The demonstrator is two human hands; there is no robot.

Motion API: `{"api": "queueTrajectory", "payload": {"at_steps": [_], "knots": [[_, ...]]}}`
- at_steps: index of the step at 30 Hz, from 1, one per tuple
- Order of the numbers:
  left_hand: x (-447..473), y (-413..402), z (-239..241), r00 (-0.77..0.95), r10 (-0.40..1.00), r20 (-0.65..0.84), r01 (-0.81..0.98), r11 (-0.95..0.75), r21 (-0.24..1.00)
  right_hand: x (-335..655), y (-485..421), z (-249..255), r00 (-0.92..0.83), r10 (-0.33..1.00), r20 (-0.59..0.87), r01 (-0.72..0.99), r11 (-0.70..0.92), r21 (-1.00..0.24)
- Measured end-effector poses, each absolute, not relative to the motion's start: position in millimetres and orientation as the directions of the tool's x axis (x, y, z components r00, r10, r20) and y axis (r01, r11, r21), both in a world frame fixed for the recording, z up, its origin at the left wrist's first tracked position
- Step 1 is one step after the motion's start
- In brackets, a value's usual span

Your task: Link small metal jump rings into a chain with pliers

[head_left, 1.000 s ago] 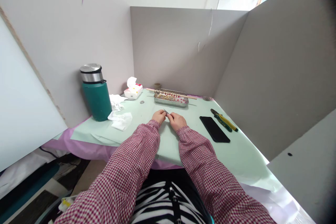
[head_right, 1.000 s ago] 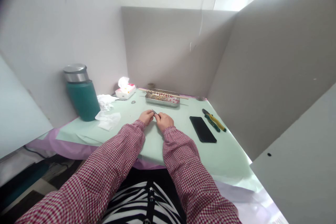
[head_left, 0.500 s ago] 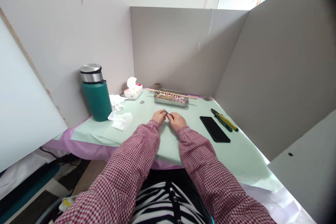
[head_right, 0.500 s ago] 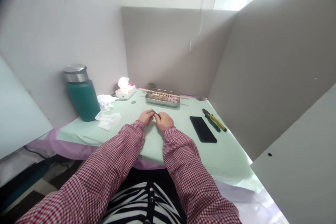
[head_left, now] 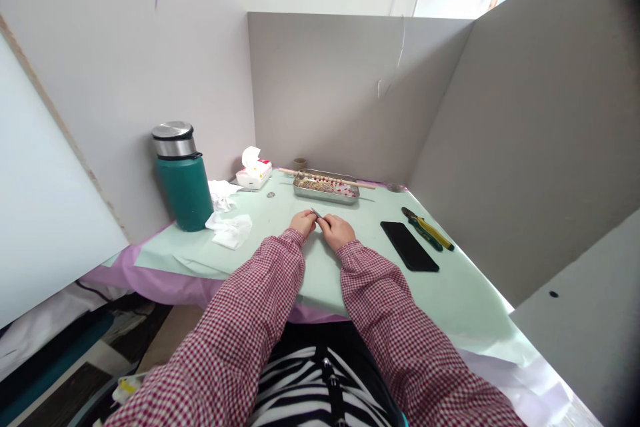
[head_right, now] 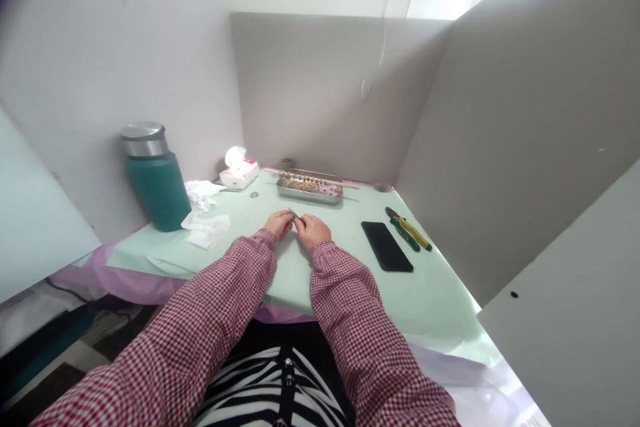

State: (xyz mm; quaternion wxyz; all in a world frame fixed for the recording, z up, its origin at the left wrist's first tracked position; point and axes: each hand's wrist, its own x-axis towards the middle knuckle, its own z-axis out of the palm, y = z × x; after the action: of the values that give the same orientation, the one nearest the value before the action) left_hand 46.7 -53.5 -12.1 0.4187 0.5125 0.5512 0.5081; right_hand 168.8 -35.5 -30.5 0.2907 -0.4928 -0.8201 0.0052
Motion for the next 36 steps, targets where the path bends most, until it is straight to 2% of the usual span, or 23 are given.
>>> {"api": "queueTrajectory", "payload": {"at_steps": [9, 19, 31, 36], "knots": [[47.7, -49.5, -16.6, -0.137, 0.987, 0.084, 0.227, -0.051, 0.973, 167.3, -37.3, -29.5, -0.294, 0.850, 0.438, 0.844, 0.445, -0.298], [45.5, -46.3, -18.7, -0.149, 0.983, 0.105, 0.290, -0.058, 0.955, 167.7, -35.9, -30.6, -0.324, 0.819, 0.474, 0.815, 0.496, -0.301], [46.2, -49.2, -16.6, -0.145, 0.984, 0.105, 0.243, -0.068, 0.968, 168.5, -34.4, -32.1, -0.343, 0.802, 0.489, 0.807, 0.518, -0.284], [44.8, -47.4, -18.4, -0.147, 0.982, 0.122, 0.300, -0.073, 0.951, 168.2, -34.9, -32.1, -0.337, 0.804, 0.489, 0.810, 0.513, -0.285]]}}
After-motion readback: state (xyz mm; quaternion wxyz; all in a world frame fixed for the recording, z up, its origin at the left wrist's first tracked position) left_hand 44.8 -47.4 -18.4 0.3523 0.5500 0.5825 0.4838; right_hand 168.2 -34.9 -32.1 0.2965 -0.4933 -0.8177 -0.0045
